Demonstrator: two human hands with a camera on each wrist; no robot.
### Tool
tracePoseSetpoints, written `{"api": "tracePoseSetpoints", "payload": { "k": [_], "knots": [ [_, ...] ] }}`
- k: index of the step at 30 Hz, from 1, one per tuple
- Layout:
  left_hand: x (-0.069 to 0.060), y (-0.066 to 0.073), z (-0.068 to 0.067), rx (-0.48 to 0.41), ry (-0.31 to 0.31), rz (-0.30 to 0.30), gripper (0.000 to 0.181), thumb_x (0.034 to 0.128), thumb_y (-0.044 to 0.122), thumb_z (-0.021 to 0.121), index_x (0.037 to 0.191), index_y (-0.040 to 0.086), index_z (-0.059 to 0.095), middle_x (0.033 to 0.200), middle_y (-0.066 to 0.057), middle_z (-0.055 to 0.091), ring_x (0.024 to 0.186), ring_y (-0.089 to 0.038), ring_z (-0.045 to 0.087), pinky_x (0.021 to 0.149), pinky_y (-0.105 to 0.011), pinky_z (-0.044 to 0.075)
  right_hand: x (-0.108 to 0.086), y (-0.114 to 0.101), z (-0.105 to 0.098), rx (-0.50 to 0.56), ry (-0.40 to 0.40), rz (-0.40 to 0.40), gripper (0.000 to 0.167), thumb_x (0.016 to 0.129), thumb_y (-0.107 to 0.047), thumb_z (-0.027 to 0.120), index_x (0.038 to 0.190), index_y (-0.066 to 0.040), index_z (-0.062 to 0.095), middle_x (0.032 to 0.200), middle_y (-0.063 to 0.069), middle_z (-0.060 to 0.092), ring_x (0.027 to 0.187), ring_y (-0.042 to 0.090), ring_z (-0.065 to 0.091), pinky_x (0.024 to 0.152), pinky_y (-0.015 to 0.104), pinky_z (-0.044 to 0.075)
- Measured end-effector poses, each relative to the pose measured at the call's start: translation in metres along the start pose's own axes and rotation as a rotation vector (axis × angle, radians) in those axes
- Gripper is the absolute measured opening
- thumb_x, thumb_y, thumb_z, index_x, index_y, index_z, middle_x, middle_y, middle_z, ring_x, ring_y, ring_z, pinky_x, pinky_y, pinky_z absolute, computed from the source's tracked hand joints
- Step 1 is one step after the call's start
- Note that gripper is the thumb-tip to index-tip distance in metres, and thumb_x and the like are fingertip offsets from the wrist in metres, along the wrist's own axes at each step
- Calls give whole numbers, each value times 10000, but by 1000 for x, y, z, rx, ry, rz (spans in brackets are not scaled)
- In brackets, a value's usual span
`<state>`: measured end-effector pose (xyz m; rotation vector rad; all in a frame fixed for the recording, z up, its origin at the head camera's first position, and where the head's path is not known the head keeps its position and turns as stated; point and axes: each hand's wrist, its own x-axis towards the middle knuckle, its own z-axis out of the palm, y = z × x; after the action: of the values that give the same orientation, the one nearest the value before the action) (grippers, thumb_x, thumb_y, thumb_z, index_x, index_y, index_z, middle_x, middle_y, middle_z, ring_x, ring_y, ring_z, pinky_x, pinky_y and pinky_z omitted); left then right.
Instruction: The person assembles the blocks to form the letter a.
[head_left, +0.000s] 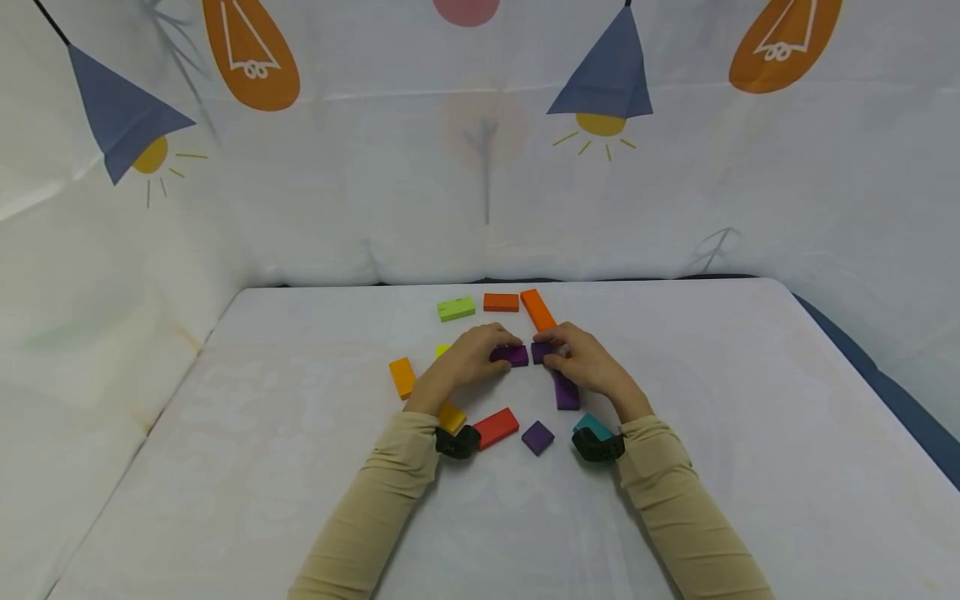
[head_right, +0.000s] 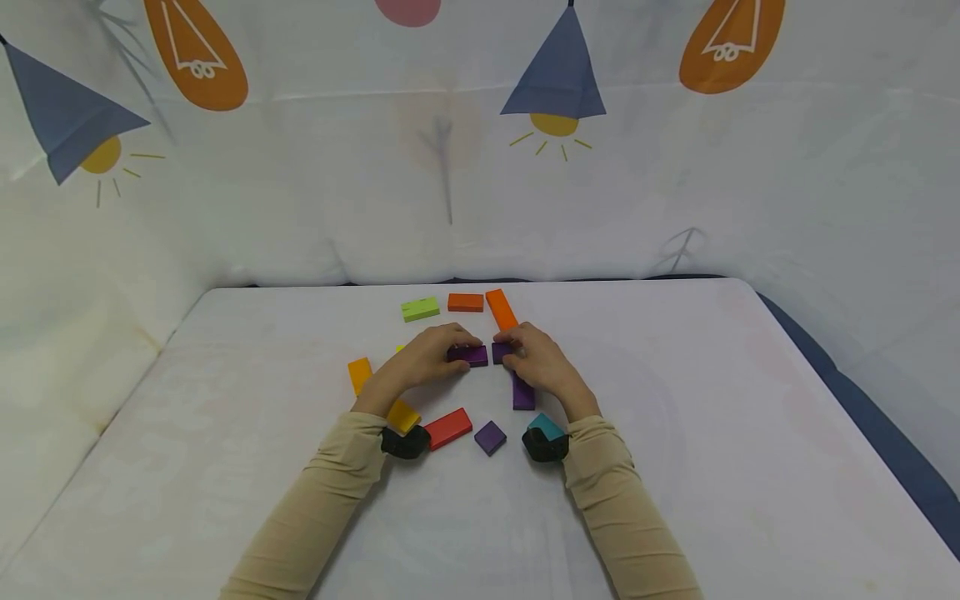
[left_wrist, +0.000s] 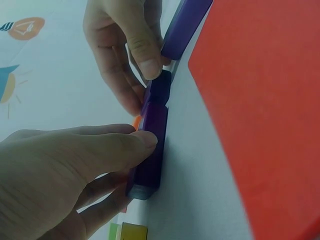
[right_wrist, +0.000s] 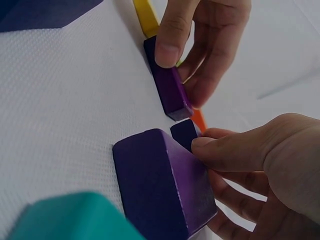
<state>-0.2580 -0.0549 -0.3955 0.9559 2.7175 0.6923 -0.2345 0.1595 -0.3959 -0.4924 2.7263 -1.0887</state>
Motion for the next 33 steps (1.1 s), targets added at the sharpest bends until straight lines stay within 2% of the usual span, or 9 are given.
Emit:
{"api": "tracePoseSetpoints", "payload": {
  "k": [19,33],
  "knots": [
    [-1,4,0,5,8,-7,357,900,133,637,1254,99,607,1224,-71,601,1075,-187,547,986,-319,444,-1,-3,1,5,-6,-29,341,911,-53,568,1252,-44,572,1208,159,557,1053,296,537,887,453,472],
    [-2,5,-1,-15,28,25,343,890,93,642,1231,69,618,1214,-92,611,1092,-211,557,987,-335,446,0,-1,2,9,-15,-22,332,919,-73,568,1250,-69,578,1210,138,555,1056,282,530,884,436,470]
  ]
}}
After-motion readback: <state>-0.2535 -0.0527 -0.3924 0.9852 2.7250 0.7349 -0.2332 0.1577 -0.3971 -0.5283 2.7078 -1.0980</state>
